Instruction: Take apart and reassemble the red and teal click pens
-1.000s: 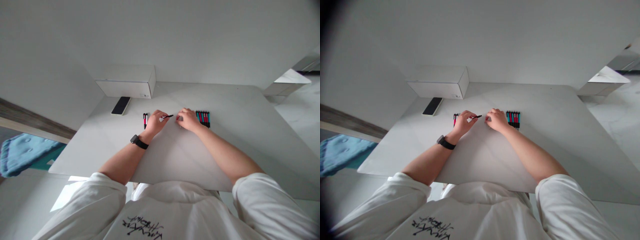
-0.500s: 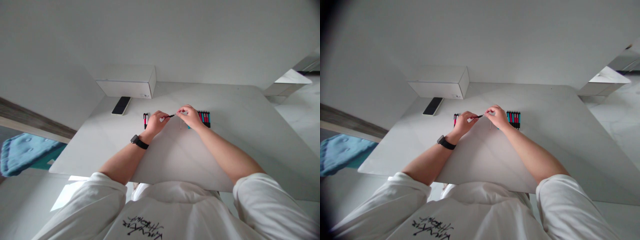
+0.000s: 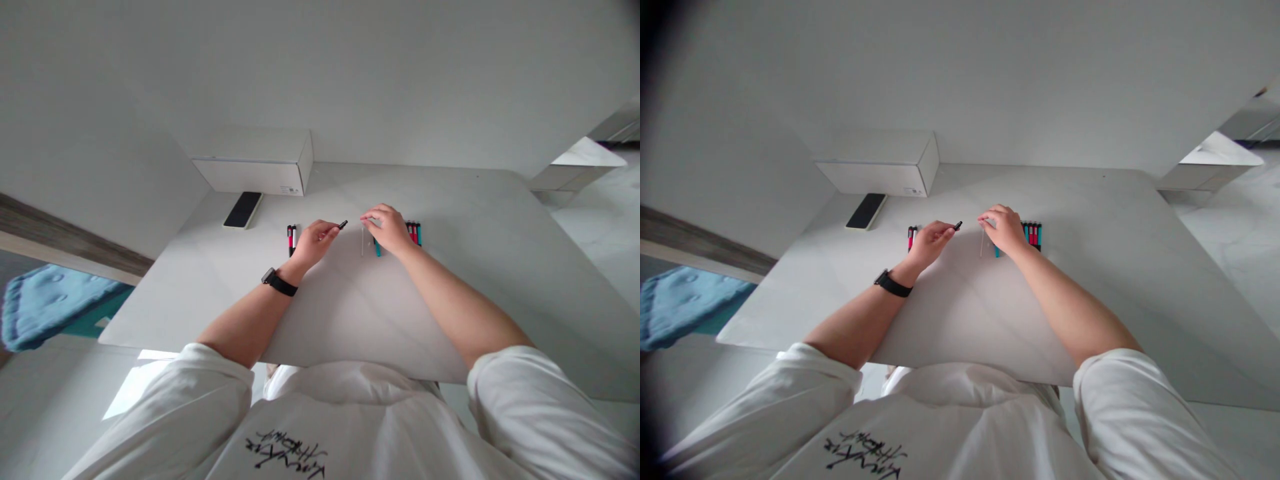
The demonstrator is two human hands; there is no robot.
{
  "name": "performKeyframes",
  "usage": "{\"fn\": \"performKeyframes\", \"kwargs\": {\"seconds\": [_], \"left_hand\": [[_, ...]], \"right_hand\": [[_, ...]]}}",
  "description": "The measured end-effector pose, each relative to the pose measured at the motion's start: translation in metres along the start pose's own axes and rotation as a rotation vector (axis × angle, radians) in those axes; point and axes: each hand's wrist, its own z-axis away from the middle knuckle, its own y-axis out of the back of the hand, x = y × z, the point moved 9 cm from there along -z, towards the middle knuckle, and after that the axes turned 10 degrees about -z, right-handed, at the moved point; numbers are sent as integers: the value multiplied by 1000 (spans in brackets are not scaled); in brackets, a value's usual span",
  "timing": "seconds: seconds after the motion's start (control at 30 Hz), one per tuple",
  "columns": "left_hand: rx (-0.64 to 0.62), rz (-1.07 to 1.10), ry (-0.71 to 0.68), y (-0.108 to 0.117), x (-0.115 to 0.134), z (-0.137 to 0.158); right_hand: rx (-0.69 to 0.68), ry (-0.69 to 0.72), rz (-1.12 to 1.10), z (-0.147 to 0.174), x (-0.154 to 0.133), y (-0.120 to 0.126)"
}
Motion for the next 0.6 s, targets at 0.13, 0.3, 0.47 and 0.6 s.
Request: {"fn": "performKeyframes", "kwargs": {"seconds": [0.13, 0.3, 0.47, 0.6], "left_hand": [[-5, 80, 5, -2, 0, 0], [2, 75, 34, -1, -2, 1], [2, 58, 75, -2, -7, 1], [12, 36, 104, -2, -14, 1]], "right_hand": [[-113, 15, 194, 3, 23, -8], [-210, 45, 246, 5, 28, -26], [-271, 74, 285, 3, 17, -35], [-264, 81, 305, 0, 12, -27]]}}
